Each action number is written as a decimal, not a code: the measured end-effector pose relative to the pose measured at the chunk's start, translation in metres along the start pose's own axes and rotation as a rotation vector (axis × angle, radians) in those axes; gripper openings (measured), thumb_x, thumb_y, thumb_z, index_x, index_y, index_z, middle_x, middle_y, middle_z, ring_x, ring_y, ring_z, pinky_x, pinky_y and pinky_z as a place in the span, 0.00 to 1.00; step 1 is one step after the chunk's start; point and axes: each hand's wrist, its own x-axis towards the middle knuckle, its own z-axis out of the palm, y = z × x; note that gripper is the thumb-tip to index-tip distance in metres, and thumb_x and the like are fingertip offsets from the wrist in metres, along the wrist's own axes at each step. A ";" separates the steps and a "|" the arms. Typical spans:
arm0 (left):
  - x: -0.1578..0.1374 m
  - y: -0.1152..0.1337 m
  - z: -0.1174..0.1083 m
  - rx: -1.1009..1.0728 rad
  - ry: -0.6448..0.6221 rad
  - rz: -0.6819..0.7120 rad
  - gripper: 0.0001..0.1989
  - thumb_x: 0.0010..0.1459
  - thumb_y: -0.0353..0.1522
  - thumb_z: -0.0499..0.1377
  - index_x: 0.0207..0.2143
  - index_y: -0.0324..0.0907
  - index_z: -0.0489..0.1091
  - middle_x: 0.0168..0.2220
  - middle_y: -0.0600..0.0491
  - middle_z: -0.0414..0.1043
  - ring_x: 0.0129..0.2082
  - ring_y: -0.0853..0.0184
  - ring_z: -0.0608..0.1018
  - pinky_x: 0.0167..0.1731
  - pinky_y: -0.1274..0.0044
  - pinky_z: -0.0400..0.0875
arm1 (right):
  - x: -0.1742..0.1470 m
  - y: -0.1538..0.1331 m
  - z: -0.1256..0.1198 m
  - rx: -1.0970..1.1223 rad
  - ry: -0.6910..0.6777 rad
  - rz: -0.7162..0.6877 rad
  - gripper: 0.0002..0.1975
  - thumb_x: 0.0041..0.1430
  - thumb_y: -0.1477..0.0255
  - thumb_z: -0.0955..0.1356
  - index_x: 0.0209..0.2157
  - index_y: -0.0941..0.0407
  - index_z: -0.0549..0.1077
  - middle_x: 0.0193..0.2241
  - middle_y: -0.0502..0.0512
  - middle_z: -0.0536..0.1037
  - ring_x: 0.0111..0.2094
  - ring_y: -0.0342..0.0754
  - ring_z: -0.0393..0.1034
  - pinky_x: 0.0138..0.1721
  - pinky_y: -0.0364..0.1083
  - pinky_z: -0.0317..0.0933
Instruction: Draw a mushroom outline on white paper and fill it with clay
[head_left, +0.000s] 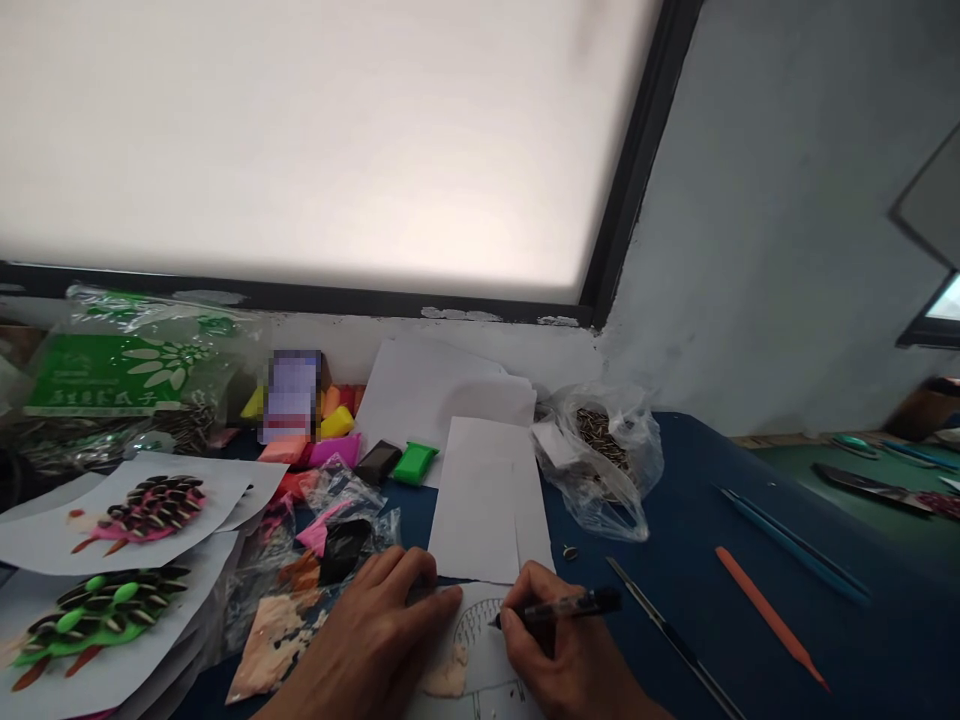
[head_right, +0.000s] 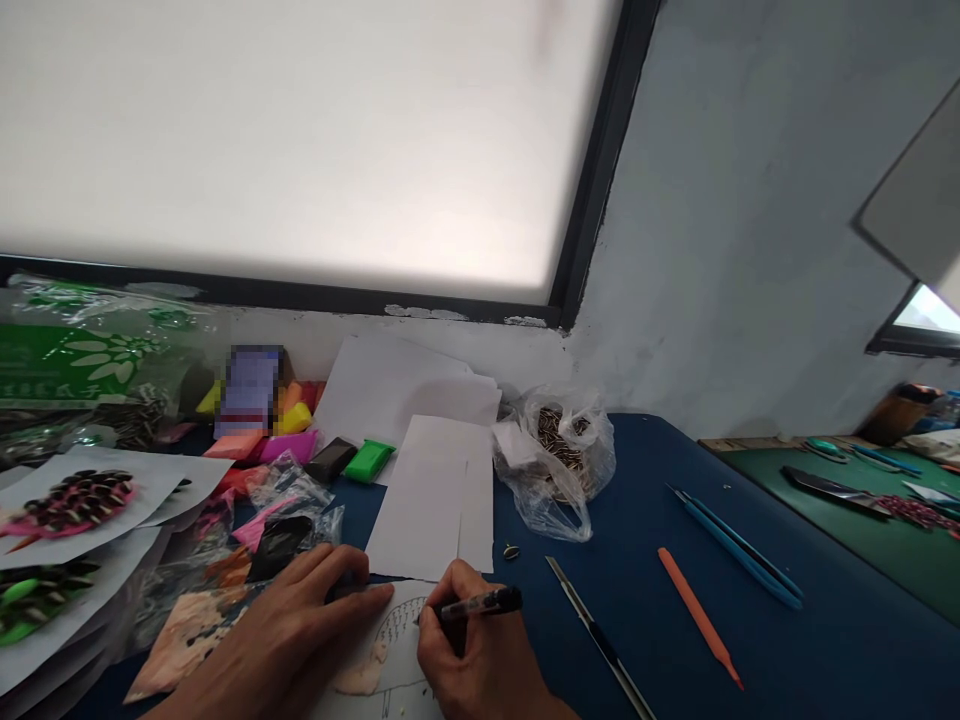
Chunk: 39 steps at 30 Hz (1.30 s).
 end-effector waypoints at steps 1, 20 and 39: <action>0.000 0.001 -0.001 -0.004 -0.004 -0.003 0.16 0.68 0.28 0.47 0.48 0.48 0.72 0.42 0.47 0.69 0.37 0.59 0.71 0.35 0.71 0.68 | 0.000 0.000 0.000 0.002 -0.011 0.001 0.09 0.58 0.65 0.64 0.27 0.53 0.61 0.20 0.45 0.62 0.22 0.43 0.58 0.24 0.43 0.51; 0.001 0.002 -0.005 0.004 0.003 -0.003 0.16 0.67 0.27 0.48 0.49 0.47 0.72 0.42 0.47 0.69 0.37 0.59 0.71 0.35 0.72 0.70 | 0.002 0.001 0.002 -0.055 -0.011 0.016 0.08 0.58 0.67 0.64 0.28 0.53 0.61 0.20 0.46 0.63 0.21 0.44 0.58 0.23 0.42 0.51; 0.002 0.005 -0.007 0.006 -0.038 -0.026 0.16 0.66 0.25 0.49 0.49 0.47 0.72 0.42 0.47 0.68 0.38 0.58 0.71 0.35 0.69 0.70 | 0.002 0.002 -0.002 0.068 -0.034 0.027 0.08 0.59 0.67 0.64 0.28 0.54 0.62 0.22 0.46 0.63 0.23 0.43 0.58 0.25 0.42 0.53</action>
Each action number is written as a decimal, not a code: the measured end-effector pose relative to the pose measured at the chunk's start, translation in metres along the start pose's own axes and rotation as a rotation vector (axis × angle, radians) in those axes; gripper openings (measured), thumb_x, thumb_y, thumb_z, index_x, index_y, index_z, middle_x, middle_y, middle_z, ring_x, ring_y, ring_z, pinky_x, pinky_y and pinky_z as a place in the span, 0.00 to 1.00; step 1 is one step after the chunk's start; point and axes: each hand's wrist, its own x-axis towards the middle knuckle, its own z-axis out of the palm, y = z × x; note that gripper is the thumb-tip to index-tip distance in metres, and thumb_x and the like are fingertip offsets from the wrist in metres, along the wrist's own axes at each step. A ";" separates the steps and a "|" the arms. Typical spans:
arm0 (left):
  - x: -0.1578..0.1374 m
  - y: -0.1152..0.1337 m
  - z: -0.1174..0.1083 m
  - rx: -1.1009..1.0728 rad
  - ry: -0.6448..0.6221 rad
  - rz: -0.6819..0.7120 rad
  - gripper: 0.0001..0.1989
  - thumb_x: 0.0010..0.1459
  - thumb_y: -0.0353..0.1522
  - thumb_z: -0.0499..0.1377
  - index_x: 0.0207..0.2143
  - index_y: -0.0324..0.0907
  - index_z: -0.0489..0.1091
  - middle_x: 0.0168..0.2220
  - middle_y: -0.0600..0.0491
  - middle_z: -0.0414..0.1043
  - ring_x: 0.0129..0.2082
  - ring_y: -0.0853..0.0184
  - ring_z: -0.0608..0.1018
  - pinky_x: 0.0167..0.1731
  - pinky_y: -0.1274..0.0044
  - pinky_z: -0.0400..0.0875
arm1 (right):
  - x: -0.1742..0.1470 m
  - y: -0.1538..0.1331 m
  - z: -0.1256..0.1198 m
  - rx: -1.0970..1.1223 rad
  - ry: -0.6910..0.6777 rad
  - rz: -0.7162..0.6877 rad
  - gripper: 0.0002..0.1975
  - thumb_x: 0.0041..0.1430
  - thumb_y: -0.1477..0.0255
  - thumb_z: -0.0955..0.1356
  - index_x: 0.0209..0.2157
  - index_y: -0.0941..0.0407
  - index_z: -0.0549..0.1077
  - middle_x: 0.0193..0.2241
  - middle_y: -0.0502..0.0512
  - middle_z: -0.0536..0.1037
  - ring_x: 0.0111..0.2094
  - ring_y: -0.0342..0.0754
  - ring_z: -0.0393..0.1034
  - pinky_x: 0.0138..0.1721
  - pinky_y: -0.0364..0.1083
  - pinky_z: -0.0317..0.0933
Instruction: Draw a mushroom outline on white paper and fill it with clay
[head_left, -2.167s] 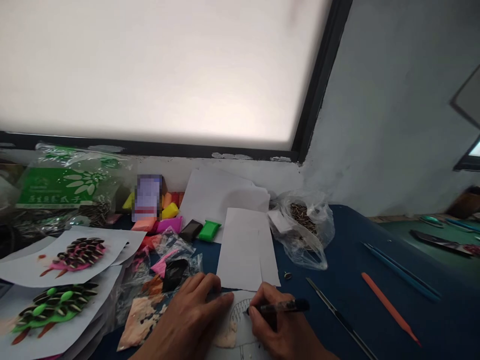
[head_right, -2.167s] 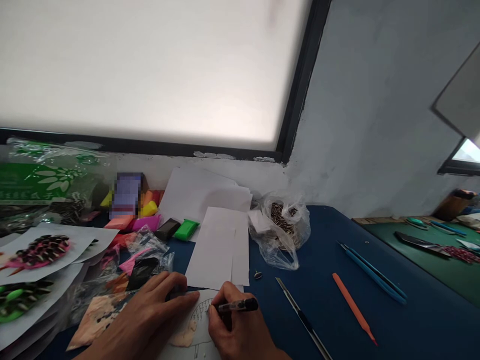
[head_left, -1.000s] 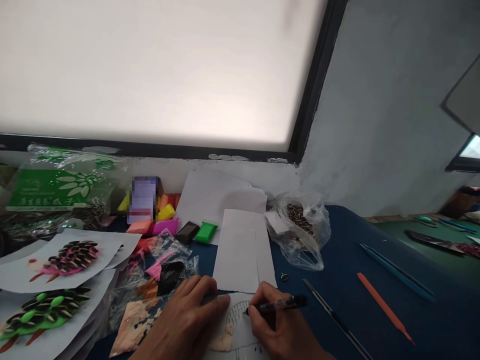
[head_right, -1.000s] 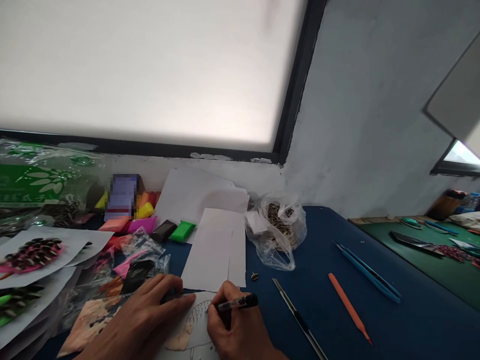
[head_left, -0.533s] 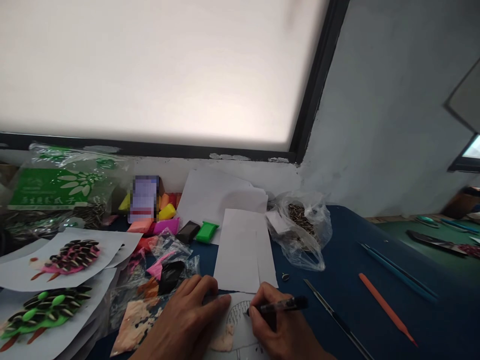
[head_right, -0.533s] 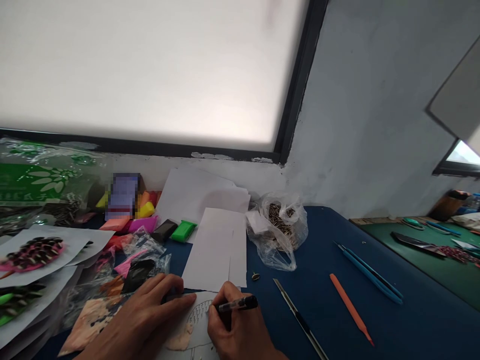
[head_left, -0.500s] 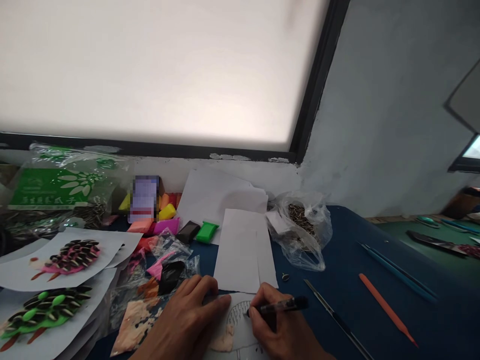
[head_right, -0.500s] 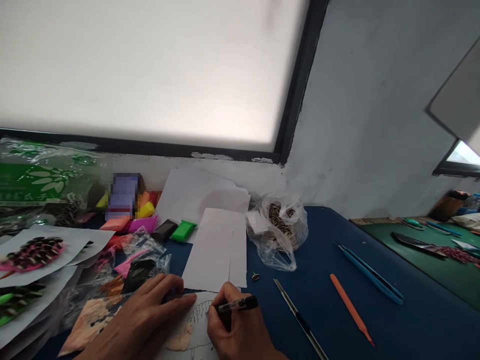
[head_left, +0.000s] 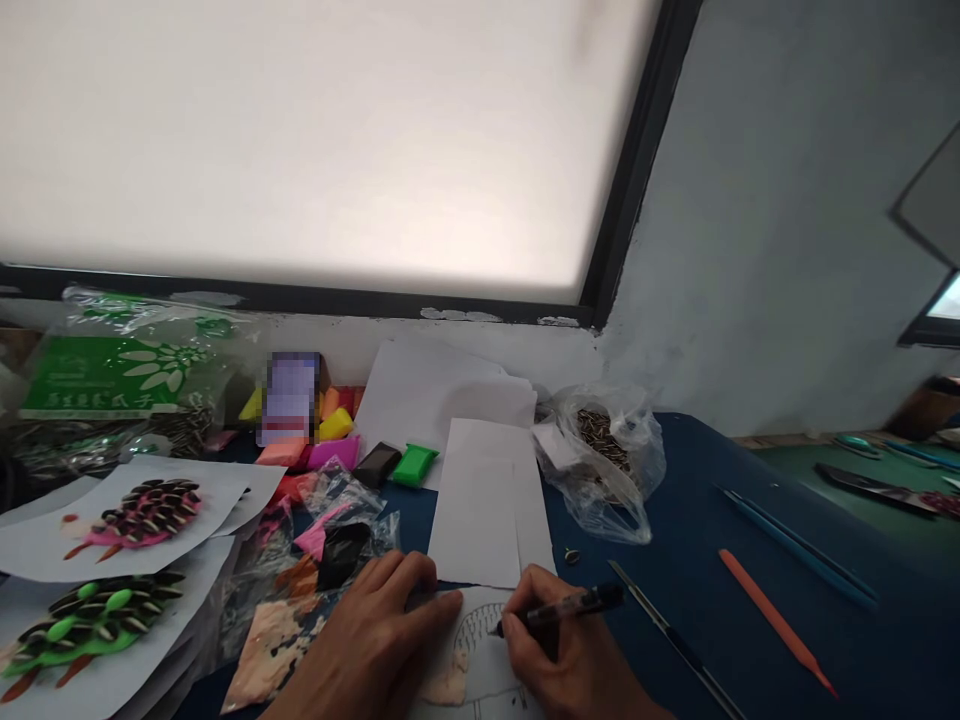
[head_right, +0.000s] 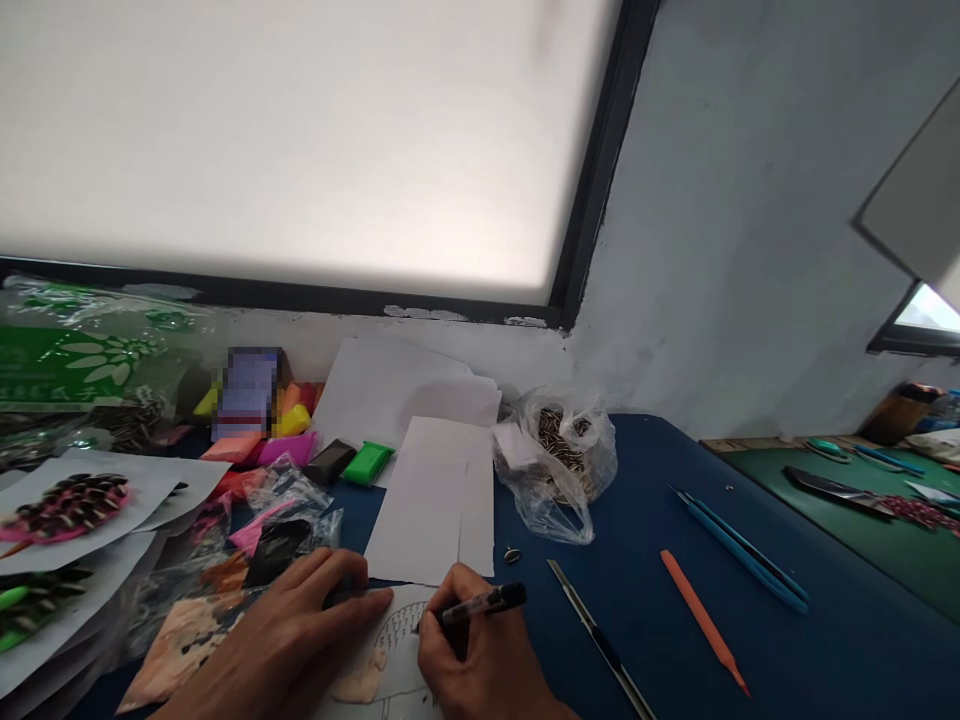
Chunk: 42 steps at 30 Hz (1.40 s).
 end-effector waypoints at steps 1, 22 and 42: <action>0.000 0.000 0.000 0.003 0.009 0.003 0.17 0.65 0.25 0.49 0.49 0.47 0.72 0.42 0.46 0.68 0.37 0.58 0.71 0.35 0.70 0.70 | 0.000 0.000 -0.001 0.021 0.010 0.001 0.08 0.58 0.67 0.64 0.27 0.53 0.61 0.21 0.45 0.62 0.23 0.43 0.58 0.25 0.42 0.53; 0.000 0.001 0.001 0.011 0.043 -0.002 0.15 0.64 0.25 0.51 0.47 0.48 0.72 0.42 0.48 0.69 0.37 0.59 0.72 0.35 0.71 0.69 | -0.001 0.001 -0.002 -0.091 0.002 -0.003 0.09 0.61 0.67 0.64 0.28 0.53 0.62 0.21 0.46 0.64 0.22 0.44 0.59 0.24 0.42 0.52; 0.000 0.000 0.001 0.000 -0.011 -0.009 0.16 0.64 0.25 0.51 0.49 0.48 0.71 0.43 0.47 0.68 0.38 0.57 0.71 0.35 0.67 0.70 | 0.000 0.000 -0.001 -0.109 -0.007 0.029 0.07 0.57 0.66 0.63 0.28 0.53 0.62 0.21 0.48 0.65 0.23 0.45 0.60 0.25 0.44 0.52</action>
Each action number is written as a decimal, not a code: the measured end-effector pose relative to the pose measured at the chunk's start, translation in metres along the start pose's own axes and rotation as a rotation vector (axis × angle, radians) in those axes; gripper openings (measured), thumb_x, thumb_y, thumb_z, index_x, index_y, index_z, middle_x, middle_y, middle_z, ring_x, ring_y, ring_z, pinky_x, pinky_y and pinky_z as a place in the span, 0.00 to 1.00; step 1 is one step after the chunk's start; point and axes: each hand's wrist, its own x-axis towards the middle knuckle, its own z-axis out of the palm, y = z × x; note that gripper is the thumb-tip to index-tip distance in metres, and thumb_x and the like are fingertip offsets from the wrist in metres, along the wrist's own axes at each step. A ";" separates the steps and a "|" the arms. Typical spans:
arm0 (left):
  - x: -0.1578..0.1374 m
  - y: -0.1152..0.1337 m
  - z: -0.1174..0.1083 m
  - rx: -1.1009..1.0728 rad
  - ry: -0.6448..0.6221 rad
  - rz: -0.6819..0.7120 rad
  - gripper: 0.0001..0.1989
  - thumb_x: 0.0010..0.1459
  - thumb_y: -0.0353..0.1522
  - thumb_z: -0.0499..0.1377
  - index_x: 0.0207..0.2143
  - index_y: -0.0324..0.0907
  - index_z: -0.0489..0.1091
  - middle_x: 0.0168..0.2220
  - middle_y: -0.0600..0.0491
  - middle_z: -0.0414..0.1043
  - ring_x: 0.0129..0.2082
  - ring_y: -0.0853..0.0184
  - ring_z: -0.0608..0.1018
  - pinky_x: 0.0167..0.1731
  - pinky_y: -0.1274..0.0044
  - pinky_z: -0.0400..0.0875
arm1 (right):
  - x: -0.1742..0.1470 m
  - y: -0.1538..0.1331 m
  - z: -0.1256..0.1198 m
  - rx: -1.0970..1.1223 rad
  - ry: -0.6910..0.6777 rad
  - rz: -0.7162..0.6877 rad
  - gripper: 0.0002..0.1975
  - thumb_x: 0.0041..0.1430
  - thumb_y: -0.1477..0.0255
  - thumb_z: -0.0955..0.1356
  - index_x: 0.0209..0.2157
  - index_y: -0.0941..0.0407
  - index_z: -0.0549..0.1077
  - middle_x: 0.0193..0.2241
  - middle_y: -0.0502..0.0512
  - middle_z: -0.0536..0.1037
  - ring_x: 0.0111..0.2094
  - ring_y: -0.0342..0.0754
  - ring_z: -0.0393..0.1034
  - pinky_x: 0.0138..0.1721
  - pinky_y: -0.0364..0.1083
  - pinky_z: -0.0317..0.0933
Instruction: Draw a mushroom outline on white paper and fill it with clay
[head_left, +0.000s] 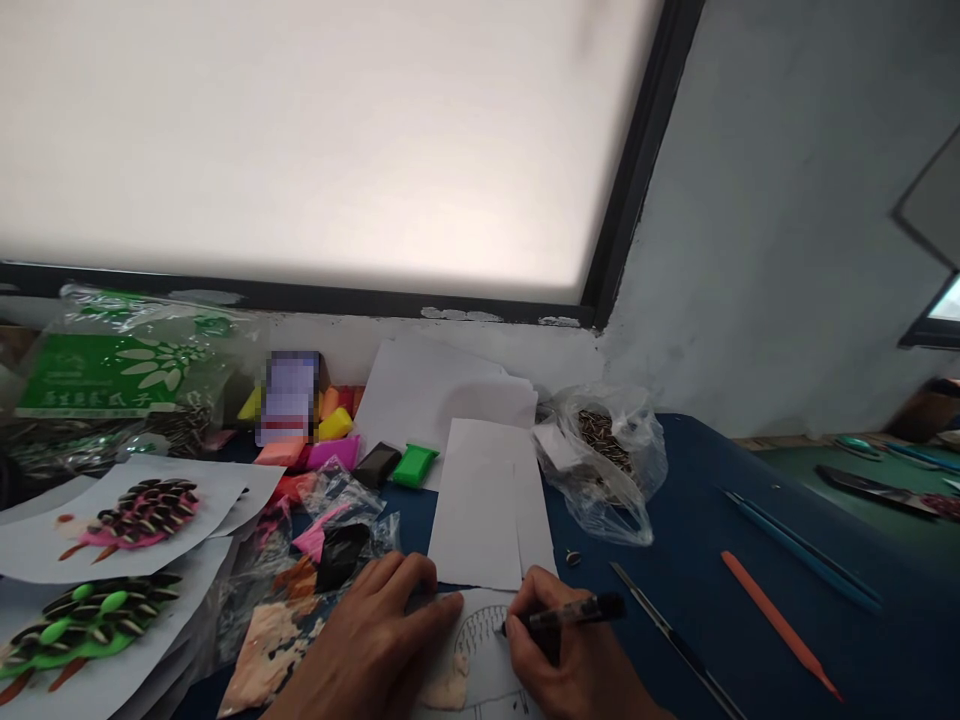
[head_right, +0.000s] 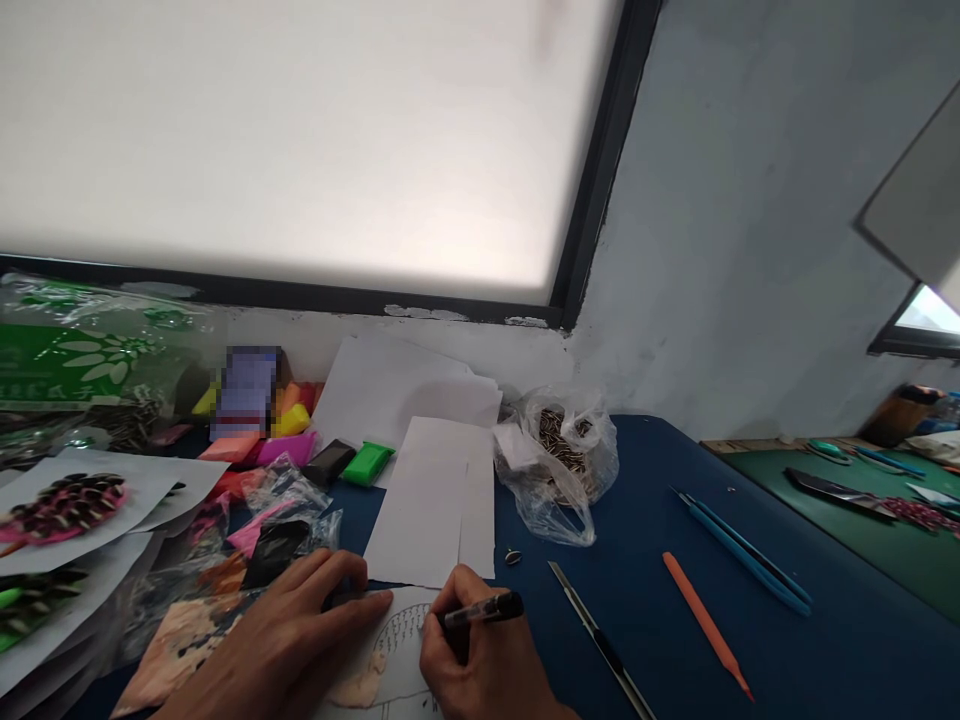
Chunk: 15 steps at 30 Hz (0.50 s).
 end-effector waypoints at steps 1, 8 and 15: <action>0.000 0.000 0.000 0.002 0.000 0.006 0.16 0.65 0.25 0.50 0.49 0.47 0.71 0.43 0.46 0.68 0.37 0.57 0.71 0.35 0.68 0.70 | 0.000 0.001 0.000 0.011 -0.003 -0.007 0.07 0.58 0.67 0.63 0.29 0.53 0.62 0.21 0.48 0.65 0.23 0.45 0.60 0.25 0.43 0.52; 0.000 -0.001 0.000 0.000 0.043 0.021 0.16 0.65 0.26 0.51 0.49 0.49 0.72 0.43 0.47 0.69 0.37 0.59 0.71 0.34 0.72 0.69 | 0.000 -0.001 -0.001 0.091 0.089 -0.033 0.09 0.57 0.66 0.63 0.26 0.53 0.59 0.20 0.44 0.60 0.22 0.43 0.56 0.25 0.43 0.50; -0.001 -0.001 0.001 -0.011 0.014 -0.015 0.18 0.64 0.25 0.52 0.51 0.50 0.72 0.44 0.48 0.69 0.39 0.58 0.71 0.38 0.69 0.70 | -0.001 -0.002 -0.004 0.074 0.084 0.004 0.09 0.56 0.65 0.63 0.26 0.53 0.60 0.20 0.45 0.60 0.23 0.44 0.57 0.25 0.44 0.51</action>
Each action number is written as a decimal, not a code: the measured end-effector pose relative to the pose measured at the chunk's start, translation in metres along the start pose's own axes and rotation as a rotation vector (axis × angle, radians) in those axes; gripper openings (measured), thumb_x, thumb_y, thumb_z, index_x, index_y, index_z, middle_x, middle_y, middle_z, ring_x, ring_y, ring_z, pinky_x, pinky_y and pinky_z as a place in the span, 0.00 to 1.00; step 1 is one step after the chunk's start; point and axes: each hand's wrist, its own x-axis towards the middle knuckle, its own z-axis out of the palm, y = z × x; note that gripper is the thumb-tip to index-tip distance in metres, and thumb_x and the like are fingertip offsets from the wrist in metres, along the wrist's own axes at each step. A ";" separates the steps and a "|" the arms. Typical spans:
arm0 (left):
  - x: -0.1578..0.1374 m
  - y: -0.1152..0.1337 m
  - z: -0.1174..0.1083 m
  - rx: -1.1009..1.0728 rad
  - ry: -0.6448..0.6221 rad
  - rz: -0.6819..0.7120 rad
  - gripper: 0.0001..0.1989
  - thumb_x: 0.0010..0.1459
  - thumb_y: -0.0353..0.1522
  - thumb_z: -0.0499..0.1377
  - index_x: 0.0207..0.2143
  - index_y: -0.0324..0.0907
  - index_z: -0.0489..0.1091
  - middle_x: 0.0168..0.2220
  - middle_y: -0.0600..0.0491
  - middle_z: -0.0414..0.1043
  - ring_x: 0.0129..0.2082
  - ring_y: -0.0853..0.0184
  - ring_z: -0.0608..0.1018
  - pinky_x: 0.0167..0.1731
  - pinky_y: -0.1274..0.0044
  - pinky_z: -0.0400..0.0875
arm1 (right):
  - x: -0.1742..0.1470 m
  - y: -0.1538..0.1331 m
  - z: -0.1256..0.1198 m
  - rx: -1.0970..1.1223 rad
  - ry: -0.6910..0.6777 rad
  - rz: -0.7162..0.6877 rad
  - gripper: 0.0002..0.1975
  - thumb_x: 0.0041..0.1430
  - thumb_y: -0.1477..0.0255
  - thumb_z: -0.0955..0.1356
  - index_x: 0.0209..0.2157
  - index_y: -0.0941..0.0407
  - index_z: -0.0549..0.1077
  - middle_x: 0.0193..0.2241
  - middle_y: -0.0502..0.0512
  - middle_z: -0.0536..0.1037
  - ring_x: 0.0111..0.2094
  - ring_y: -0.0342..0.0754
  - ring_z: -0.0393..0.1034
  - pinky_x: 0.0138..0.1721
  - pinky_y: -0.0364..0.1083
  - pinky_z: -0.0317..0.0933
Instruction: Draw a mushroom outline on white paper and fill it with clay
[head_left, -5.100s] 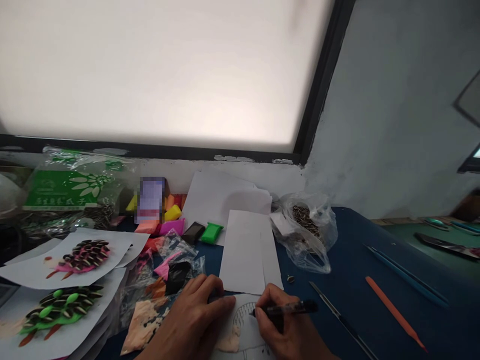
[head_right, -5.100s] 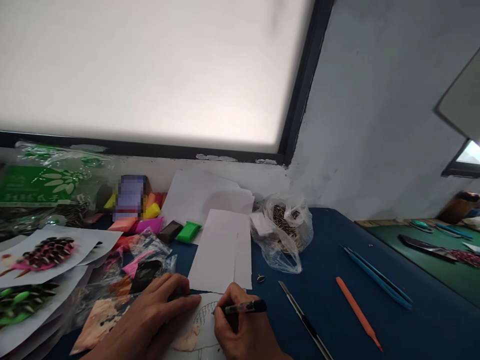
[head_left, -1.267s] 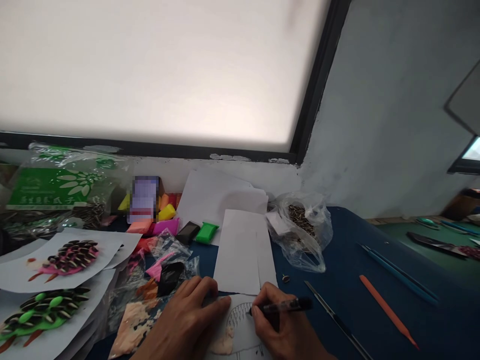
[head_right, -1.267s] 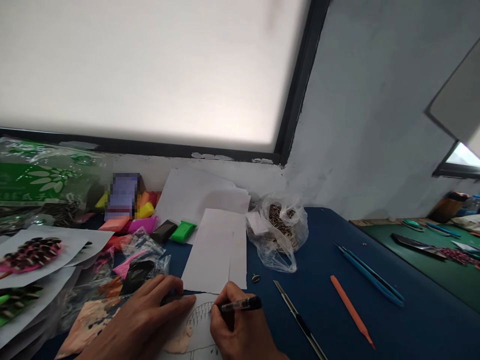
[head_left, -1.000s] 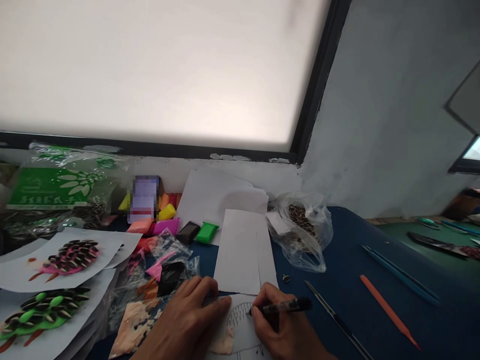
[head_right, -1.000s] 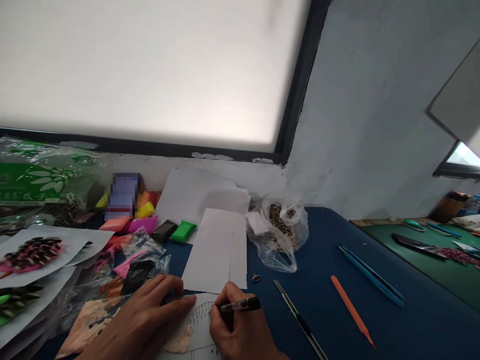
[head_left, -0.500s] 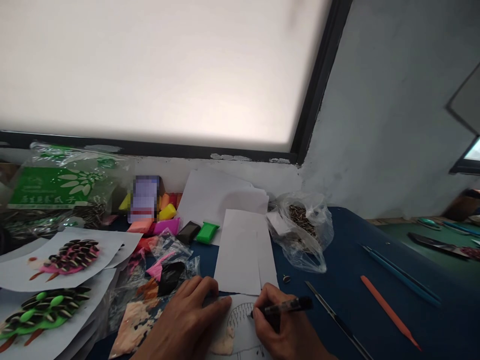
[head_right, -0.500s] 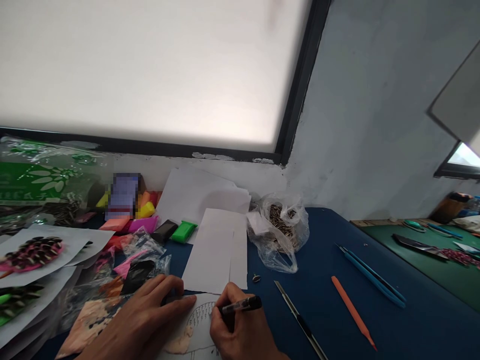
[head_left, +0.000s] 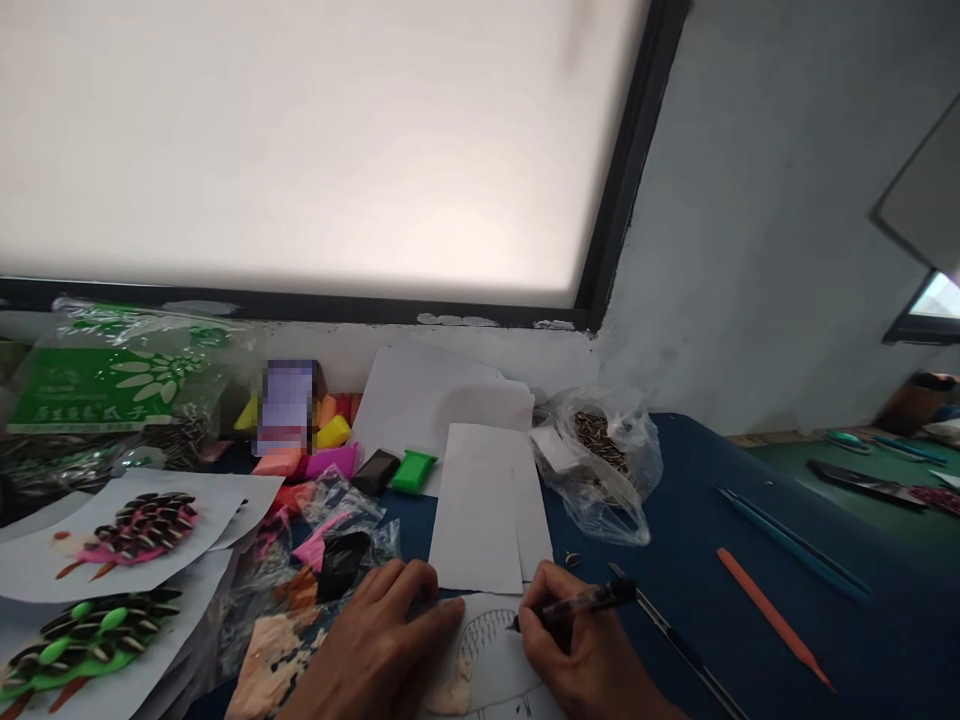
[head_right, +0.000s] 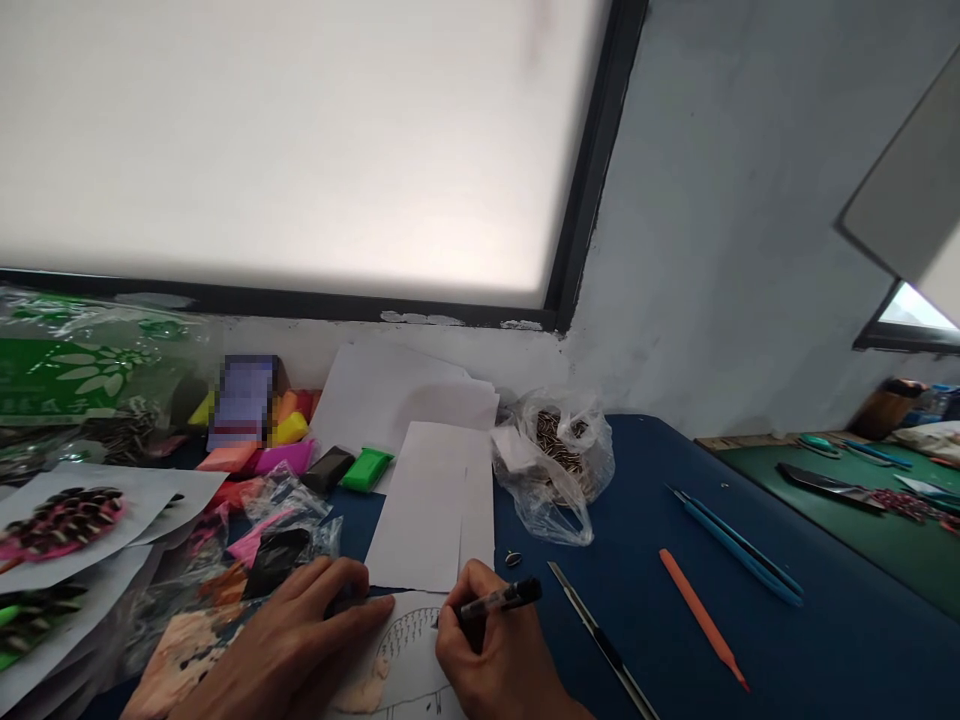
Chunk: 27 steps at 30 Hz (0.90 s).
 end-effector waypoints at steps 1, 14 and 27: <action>0.000 0.000 0.000 -0.001 -0.001 -0.002 0.17 0.64 0.25 0.52 0.51 0.50 0.72 0.44 0.48 0.69 0.39 0.58 0.71 0.37 0.69 0.70 | 0.000 0.000 0.000 0.012 -0.006 0.003 0.09 0.57 0.65 0.63 0.26 0.53 0.60 0.20 0.45 0.60 0.23 0.44 0.56 0.25 0.44 0.51; 0.002 0.001 -0.003 0.023 0.012 0.017 0.16 0.64 0.25 0.52 0.49 0.49 0.72 0.42 0.48 0.69 0.38 0.59 0.72 0.36 0.72 0.70 | -0.001 0.002 0.001 0.047 -0.017 0.002 0.10 0.57 0.63 0.63 0.27 0.53 0.61 0.20 0.45 0.60 0.22 0.44 0.55 0.25 0.44 0.51; 0.001 -0.003 -0.001 0.041 0.015 0.056 0.15 0.65 0.26 0.52 0.49 0.47 0.73 0.41 0.48 0.71 0.37 0.60 0.75 0.36 0.72 0.72 | 0.000 -0.002 -0.001 0.046 -0.059 -0.007 0.10 0.56 0.62 0.63 0.27 0.53 0.60 0.21 0.46 0.62 0.23 0.45 0.57 0.26 0.44 0.51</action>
